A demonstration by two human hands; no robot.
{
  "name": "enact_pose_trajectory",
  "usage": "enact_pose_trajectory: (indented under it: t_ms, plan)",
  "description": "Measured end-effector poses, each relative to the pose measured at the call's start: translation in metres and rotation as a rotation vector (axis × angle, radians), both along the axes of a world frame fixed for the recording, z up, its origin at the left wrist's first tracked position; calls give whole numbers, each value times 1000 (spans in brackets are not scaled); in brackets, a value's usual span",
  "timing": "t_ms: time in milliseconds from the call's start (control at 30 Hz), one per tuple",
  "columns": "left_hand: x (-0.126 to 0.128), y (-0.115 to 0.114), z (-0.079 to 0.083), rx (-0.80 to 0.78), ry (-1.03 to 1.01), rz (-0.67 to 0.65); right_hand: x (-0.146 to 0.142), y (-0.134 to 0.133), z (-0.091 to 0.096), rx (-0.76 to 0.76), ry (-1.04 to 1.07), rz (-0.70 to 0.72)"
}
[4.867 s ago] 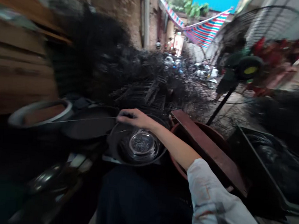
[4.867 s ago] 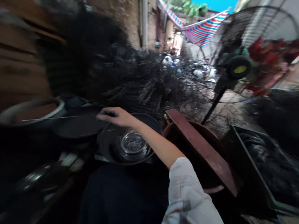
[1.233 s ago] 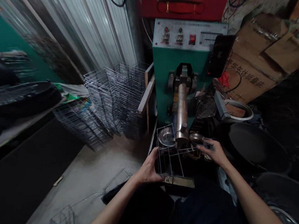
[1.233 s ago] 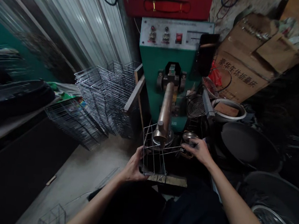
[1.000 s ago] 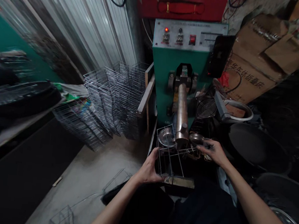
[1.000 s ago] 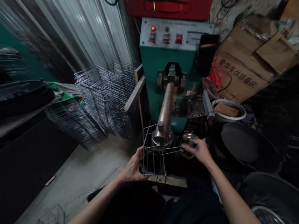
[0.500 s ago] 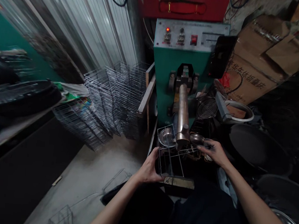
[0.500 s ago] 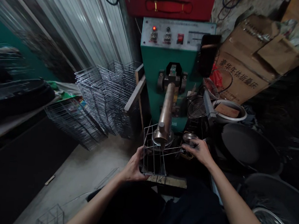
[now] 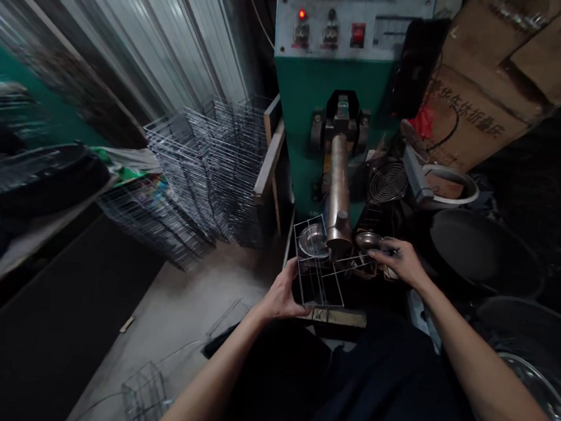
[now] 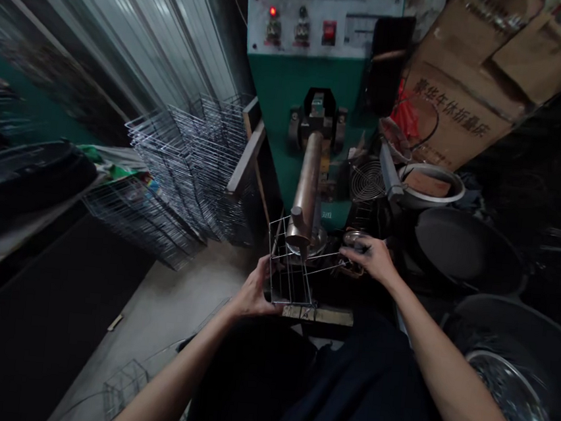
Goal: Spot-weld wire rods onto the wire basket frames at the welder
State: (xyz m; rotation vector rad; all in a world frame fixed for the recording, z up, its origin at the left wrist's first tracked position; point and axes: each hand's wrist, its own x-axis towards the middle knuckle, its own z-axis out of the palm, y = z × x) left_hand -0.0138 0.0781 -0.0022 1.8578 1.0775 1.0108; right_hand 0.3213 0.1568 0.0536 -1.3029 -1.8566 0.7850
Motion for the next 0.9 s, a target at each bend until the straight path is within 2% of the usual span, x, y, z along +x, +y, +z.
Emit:
enact_pose_trajectory:
  t_ms: [667,900]
  plan:
    - [4,1,-5,-20,-39,-20,0,0,-1,-16,35,-10]
    - [4,-1,-10,3,-29,17,1,-1,0,-3,-27,-14]
